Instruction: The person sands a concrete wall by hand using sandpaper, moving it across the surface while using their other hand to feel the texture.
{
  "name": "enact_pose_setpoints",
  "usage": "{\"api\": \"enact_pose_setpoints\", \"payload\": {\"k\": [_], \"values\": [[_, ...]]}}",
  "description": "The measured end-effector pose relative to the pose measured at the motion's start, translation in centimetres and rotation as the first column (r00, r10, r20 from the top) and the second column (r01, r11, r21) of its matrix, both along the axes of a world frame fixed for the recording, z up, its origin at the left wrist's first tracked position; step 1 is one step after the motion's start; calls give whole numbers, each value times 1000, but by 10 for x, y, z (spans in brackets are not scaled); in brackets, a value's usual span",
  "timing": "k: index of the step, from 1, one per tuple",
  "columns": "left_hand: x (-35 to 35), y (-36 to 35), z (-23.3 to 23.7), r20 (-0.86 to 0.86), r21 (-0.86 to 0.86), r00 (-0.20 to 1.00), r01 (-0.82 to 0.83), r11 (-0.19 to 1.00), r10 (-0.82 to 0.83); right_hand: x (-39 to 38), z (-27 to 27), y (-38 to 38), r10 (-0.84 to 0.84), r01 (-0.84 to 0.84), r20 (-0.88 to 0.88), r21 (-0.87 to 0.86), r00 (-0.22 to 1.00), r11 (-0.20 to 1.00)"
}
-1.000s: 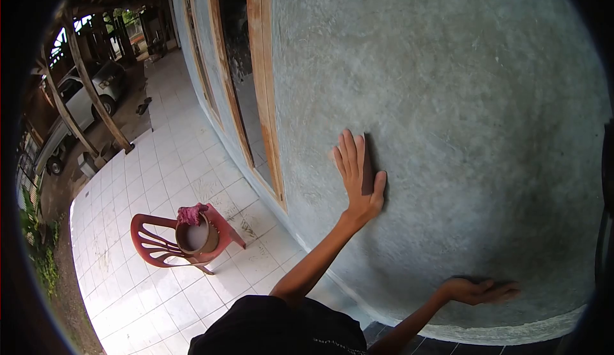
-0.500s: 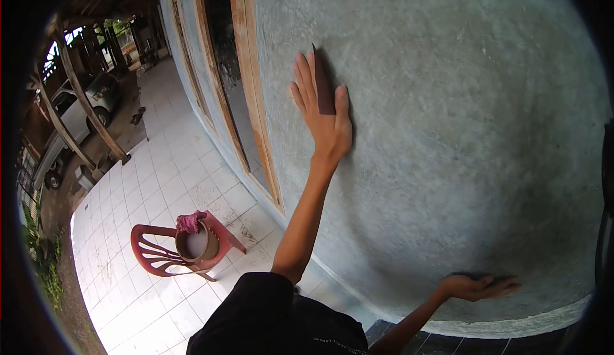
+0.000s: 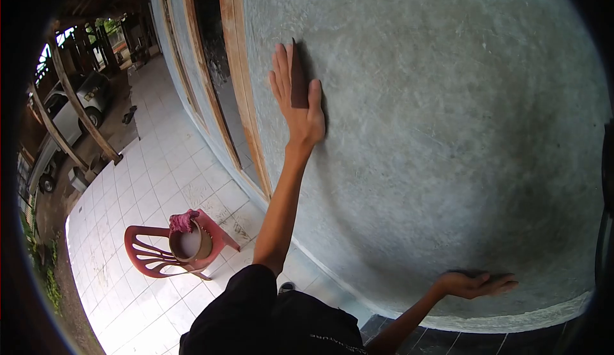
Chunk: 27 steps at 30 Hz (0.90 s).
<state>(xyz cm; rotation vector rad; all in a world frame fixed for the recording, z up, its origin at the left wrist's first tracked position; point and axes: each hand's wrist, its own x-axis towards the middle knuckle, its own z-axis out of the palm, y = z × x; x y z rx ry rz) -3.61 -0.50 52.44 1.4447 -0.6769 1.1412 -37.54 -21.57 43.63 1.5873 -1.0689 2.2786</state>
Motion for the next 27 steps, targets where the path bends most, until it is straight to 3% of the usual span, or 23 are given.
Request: {"api": "enact_pose_setpoints", "payload": {"k": [2, 4, 8, 11, 13, 15, 21, 24, 27], "values": [[44, 12, 11, -192, -144, 976, 71, 987, -98, 0, -1, 1, 9, -9, 5, 4, 1000, 1000], [41, 7, 2, -161, -154, 982, 74, 985, -99, 2, 1, 2, 19, -19, 20, 1, 1000, 1000], [-45, -29, -60, -123, -64, 992, 29, 998, -37, 7, 5, 6, 63, -61, 58, -37, 996, 997], [-106, -60, -132, -70, 48, 991, 115, 992, -112, 3, 0, 2, 36, -36, 33, -3, 999, 999], [-117, -65, -145, -76, 90, 989, 131, 987, -124, 2, 0, 1, 33, -32, 22, -24, 999, 999], [-94, -59, -134, 37, 147, 999, 18, 989, -23, 1, -2, 0, 33, -32, 23, -23, 999, 999], [-13, -12, 16, -61, -80, 995, 73, 994, -78, 1, -2, 1, 28, -28, 12, 3, 1000, 1000], [-31, -23, 10, -68, -61, 997, 27, 998, -31, 1, 1, 3, 46, -46, 23, 5, 999, 999], [-86, -52, -47, -20, 32, 1000, 25, 999, -24, 3, 1, 4, 71, -71, 28, -14, 997, 997]]}}
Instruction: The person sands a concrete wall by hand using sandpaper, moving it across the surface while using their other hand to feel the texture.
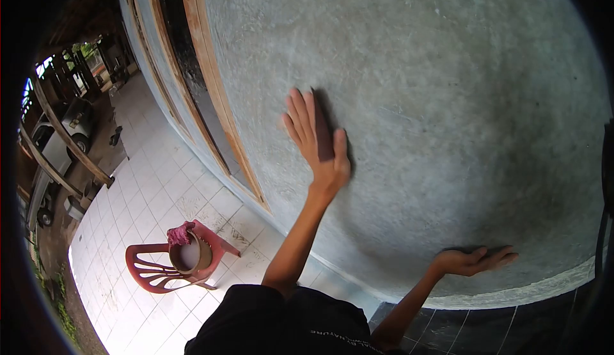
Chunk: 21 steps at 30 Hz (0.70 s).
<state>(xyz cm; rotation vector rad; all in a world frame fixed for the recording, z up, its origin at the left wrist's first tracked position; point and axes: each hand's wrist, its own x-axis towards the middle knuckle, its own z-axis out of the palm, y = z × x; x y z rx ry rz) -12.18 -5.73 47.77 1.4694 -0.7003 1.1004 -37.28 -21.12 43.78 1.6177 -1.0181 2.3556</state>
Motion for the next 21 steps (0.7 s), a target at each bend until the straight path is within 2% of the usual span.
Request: {"api": "enact_pose_setpoints", "payload": {"k": [2, 4, 5, 7, 12, 15, 18, 21], "values": [[-41, -28, -56, 59, 3, 995, 79, 997, -79, -1, 0, -2, -8, 7, -25, -29, 1000, 1000], [-76, -47, -101, 118, 109, 991, 52, 993, -64, -2, -2, -3, -1, -1, -30, -41, 1000, 999], [-78, -47, -100, 112, 110, 991, 57, 992, -69, -4, -5, -2, -5, 4, -36, -41, 999, 999], [-70, -43, -80, 128, 142, 990, 40, 989, -59, -5, -5, -5, 0, -2, -58, -31, 998, 1000], [-21, -12, 75, 189, 166, 982, -38, 985, 6, -5, -5, -4, -4, 0, -82, -47, 997, 999], [-16, -11, 97, 206, 154, 978, -74, 985, 41, -6, -5, -2, 5, -8, -84, -34, 996, 999], [-35, -22, 47, 223, 199, 974, -77, 977, 31, -5, -6, -3, 10, -13, -74, -38, 997, 999], [-66, -43, -52, 280, 218, 959, -28, 976, -35, -5, -5, -5, 8, -12, -81, -58, 997, 998]]}}
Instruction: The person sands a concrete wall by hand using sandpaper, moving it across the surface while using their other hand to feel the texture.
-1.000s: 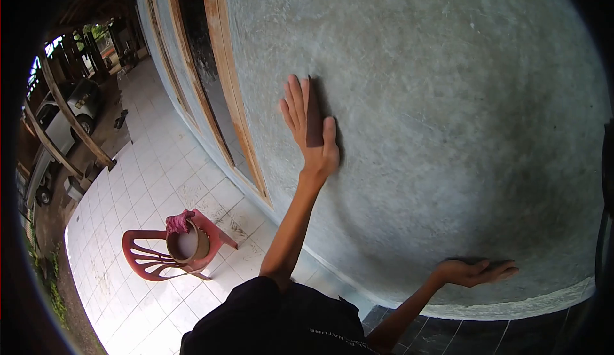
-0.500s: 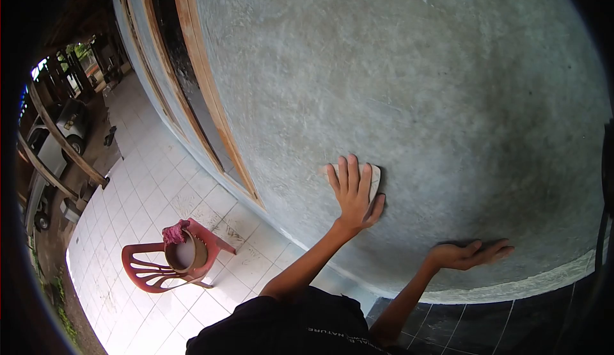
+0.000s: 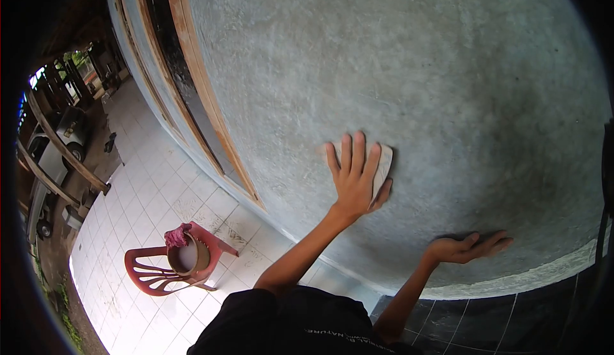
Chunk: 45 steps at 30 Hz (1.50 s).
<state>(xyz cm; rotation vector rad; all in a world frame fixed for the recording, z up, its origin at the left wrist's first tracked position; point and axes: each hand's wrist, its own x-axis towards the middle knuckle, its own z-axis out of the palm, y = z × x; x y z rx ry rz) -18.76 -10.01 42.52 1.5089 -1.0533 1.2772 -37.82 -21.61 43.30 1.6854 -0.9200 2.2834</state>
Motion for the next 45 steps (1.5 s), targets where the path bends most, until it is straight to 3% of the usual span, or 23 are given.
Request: {"api": "enact_pose_setpoints", "payload": {"k": [1, 4, 9, 12, 14, 16, 20, 23, 29, 32, 35, 39, 40, 42, 45], "values": [[-6, -4, -25, 29, 19, 999, -18, 1000, 17, -1, 0, 1, -9, 9, -10, 1, 1000, 1000], [-5, -4, -14, -69, -60, 997, 22, 998, -26, -2, -2, 1, -11, 11, -27, 2, 1000, 1000], [39, 24, 137, -20, -38, 999, -37, 999, 36, -1, -4, -2, 3, -3, -12, -7, 1000, 1000], [49, 28, 176, -35, -67, 997, -74, 995, 72, -1, -4, 0, 13, -13, -2, -4, 1000, 1000], [41, 24, 159, -32, -68, 997, -66, 996, 64, -1, -4, 0, 14, -14, -4, -9, 1000, 1000], [24, 17, 111, -44, -27, 999, -31, 999, 29, -3, -5, 0, -23, 23, -33, 13, 999, 1000], [-14, -9, -38, -38, -32, 996, 79, 996, -80, -4, -7, -2, -24, 24, -56, -2, 998, 1000], [-20, -12, -28, -100, -74, 992, 64, 995, -71, -2, -5, -3, -35, 34, -36, -18, 999, 999], [21, 10, 168, -21, -73, 998, -59, 996, 57, -2, -5, 0, -14, 13, -32, -18, 999, 1000], [24, 9, 186, -13, -105, 997, -76, 992, 75, -3, -6, -3, -3, 3, -10, -25, 1000, 1000], [5, 1, 132, -34, -83, 999, -21, 996, 18, -5, -10, -1, -21, 21, -43, -5, 999, 1000], [-41, -23, -31, -79, -54, 996, 36, 998, -40, -7, -19, -3, -14, 16, -83, 15, 996, 1000], [-47, -24, -43, -55, -55, 998, 21, 998, -24, -7, -20, -3, -10, 12, -90, 13, 996, 1000], [-40, -30, -45, -82, -108, 996, 24, 994, -33, -6, -22, -5, -16, 17, -93, 8, 996, 1000], [-26, -18, 24, -174, -155, 985, -10, 988, -17, -10, -27, -7, -26, 27, -111, 3, 994, 1000]]}}
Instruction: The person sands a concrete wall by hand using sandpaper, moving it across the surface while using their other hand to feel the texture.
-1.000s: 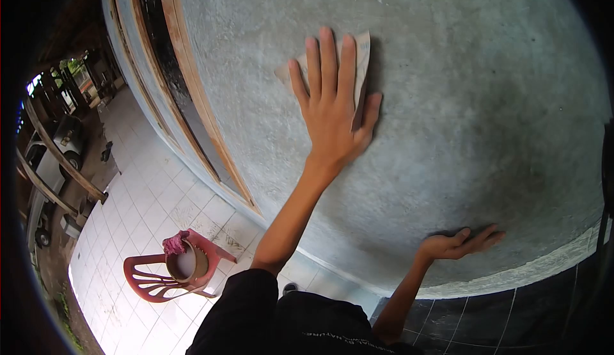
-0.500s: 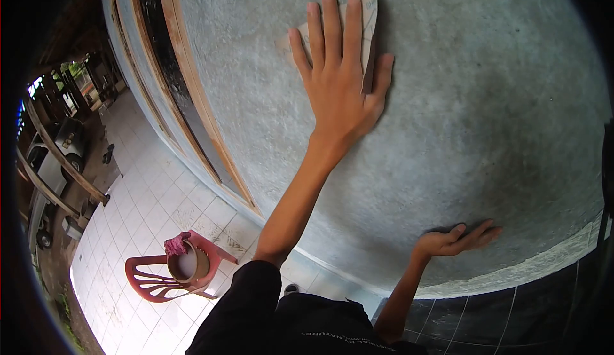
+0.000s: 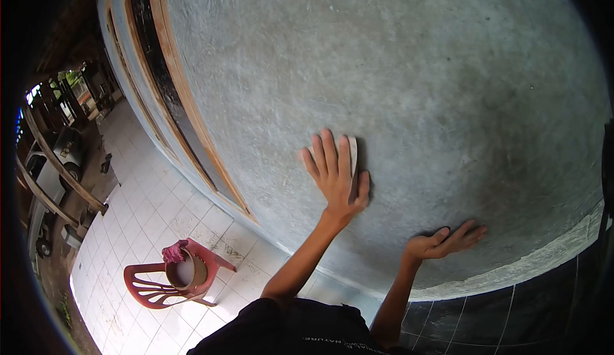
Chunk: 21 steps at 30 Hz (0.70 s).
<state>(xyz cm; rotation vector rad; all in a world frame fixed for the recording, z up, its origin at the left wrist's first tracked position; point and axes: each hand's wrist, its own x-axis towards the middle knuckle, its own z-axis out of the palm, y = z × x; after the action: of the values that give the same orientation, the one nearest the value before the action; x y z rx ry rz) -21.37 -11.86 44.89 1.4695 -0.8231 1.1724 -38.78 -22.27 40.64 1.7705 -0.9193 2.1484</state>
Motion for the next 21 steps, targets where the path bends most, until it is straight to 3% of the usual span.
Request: {"api": "enact_pose_setpoints", "payload": {"k": [4, 7, 10, 12, 15, 19, 21], "values": [[44, 28, 132, 75, 0, 997, -12, 1000, 12, 3, 1, 2, 0, 0, 11, -16, 1000, 1000], [51, 26, 149, 96, -52, 994, -45, 998, 49, 3, 3, 1, 5, -4, 11, -43, 1000, 999], [24, 17, 96, 44, -17, 999, -24, 1000, 25, 2, 0, 0, -1, 1, 2, -34, 1000, 999], [-2, 5, 27, 16, 68, 999, -39, 997, 38, 1, 0, -1, -7, 7, 4, -41, 1000, 999], [-39, -21, -82, 7, 41, 1000, 26, 999, -27, 3, 2, -1, 4, -4, -3, -38, 1000, 999], [-36, -22, -72, -5, 7, 1000, 23, 1000, -23, 0, 1, -1, 19, -20, -11, -63, 1000, 998], [-18, -5, -7, -44, 16, 999, 6, 1000, -6, -2, 0, -1, 18, -20, -21, -69, 1000, 997]]}}
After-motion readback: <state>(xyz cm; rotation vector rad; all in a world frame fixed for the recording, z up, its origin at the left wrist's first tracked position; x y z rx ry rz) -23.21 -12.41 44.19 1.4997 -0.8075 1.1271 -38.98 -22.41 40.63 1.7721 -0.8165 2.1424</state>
